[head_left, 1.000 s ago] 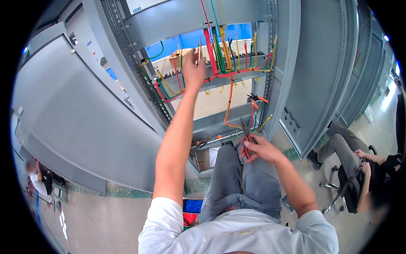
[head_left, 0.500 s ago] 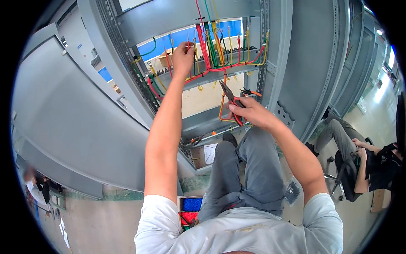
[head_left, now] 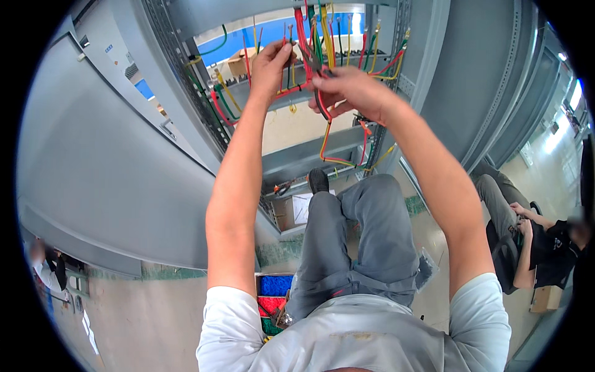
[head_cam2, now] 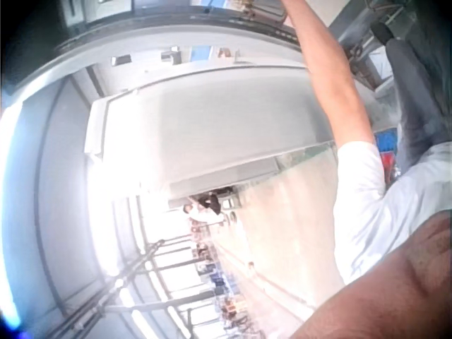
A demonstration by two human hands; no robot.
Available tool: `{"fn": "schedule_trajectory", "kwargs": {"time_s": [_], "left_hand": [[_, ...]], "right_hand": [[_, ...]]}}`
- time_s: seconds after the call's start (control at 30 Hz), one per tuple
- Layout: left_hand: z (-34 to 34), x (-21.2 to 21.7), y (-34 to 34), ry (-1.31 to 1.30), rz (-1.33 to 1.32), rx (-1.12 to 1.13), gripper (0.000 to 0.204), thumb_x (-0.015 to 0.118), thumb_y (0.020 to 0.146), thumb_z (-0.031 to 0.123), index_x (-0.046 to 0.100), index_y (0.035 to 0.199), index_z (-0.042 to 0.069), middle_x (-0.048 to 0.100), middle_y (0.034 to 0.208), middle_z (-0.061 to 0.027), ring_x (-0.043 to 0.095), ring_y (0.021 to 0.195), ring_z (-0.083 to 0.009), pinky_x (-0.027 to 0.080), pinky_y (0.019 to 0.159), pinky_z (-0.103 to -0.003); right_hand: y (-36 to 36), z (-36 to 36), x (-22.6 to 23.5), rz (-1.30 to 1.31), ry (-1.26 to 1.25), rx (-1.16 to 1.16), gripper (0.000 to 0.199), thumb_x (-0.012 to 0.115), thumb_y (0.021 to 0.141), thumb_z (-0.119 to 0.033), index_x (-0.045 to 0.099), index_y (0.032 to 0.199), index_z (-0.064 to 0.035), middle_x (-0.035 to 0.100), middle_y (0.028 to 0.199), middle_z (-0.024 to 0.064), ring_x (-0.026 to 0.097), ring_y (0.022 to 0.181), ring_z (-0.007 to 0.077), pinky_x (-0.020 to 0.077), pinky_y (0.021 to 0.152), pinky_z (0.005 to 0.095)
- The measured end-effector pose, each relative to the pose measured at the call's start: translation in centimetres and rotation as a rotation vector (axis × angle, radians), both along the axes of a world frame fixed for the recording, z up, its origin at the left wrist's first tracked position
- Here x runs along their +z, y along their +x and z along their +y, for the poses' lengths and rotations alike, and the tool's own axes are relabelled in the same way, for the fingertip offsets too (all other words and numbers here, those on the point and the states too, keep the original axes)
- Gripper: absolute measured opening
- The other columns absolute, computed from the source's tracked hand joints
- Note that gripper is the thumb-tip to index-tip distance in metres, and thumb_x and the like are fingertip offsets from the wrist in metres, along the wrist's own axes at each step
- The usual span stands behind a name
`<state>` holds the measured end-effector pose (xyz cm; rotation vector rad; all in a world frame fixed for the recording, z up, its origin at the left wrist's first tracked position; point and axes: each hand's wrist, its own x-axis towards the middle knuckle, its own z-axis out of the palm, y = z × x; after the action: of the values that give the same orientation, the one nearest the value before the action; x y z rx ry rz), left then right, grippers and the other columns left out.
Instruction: The person uses pliers to strip insulation from multiple colored wires and connects them to terminals inside an open electrical panel. The hands repeatedly select wires, strip ends, and insert them into terminal blocks.
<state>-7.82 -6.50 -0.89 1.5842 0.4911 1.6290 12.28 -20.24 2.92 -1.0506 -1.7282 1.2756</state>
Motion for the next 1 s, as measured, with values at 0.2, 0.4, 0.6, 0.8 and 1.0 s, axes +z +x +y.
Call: {"fn": "schedule_trajectory", "kwargs": {"time_s": [0.2,0.4,0.6,0.8,1.0], "left_hand": [[-0.6,0.9,-0.6,0.018,-0.008,-0.123,0.025,0.065,0.101,0.019,0.067,0.120,0.002,0.071,0.107,-0.0044,0.065,0.096,-0.0127,0.051,0.090,-0.029],[-0.5,0.7,-0.4,0.051,-0.014,-0.218,0.024,0.064,0.101,0.018,0.067,0.120,0.004,0.067,0.100,-0.0025,0.059,0.090,-0.0148,0.047,0.086,-0.032],[0.0,1.0,-0.9,-0.021,0.020,-0.337,0.031,0.061,0.102,0.021,0.063,0.124,0.000,0.071,0.110,-0.0083,0.068,0.100,-0.0179,0.054,0.093,-0.034],[1.0,0.3,-1.5,0.011,0.031,-0.371,0.024,0.063,0.101,0.016,0.066,0.121,0.004,0.068,0.104,-0.0046,0.062,0.094,-0.0157,0.050,0.088,-0.033],[1.1,0.3,-2.5,0.040,0.072,-0.454,0.022,0.061,0.101,0.015,0.067,0.120,0.006,0.068,0.107,-0.0029,0.059,0.094,-0.0138,0.046,0.089,-0.033]], "right_hand": [[-0.1,2.8,-0.5,0.156,-0.083,0.128,0.036,0.060,0.103,-0.033,0.059,0.117,-0.0003,0.073,0.099,0.0165,0.076,0.092,0.0276,0.0636,0.082,0.0407],[0.3,3.9,-0.6,0.209,-0.117,0.197,0.035,0.060,0.103,-0.033,0.064,0.113,0.0004,0.072,0.096,0.0154,0.075,0.089,0.0261,0.0628,0.084,0.0417],[0.7,4.8,-0.4,0.229,-0.159,0.277,0.035,0.059,0.104,-0.035,0.065,0.114,-0.0012,0.072,0.096,0.0142,0.075,0.089,0.0250,0.0625,0.085,0.0426],[0.1,3.8,-0.9,0.342,-0.317,0.340,0.032,0.055,0.106,-0.034,0.064,0.113,-0.0036,0.071,0.101,0.0175,0.072,0.088,0.0264,0.0607,0.077,0.0395],[0.4,4.8,-1.5,0.492,-0.559,0.562,0.036,0.052,0.106,-0.043,0.058,0.103,-0.0076,0.055,0.080,0.0045,0.045,0.061,0.0129,0.0352,0.054,0.0282]]}}
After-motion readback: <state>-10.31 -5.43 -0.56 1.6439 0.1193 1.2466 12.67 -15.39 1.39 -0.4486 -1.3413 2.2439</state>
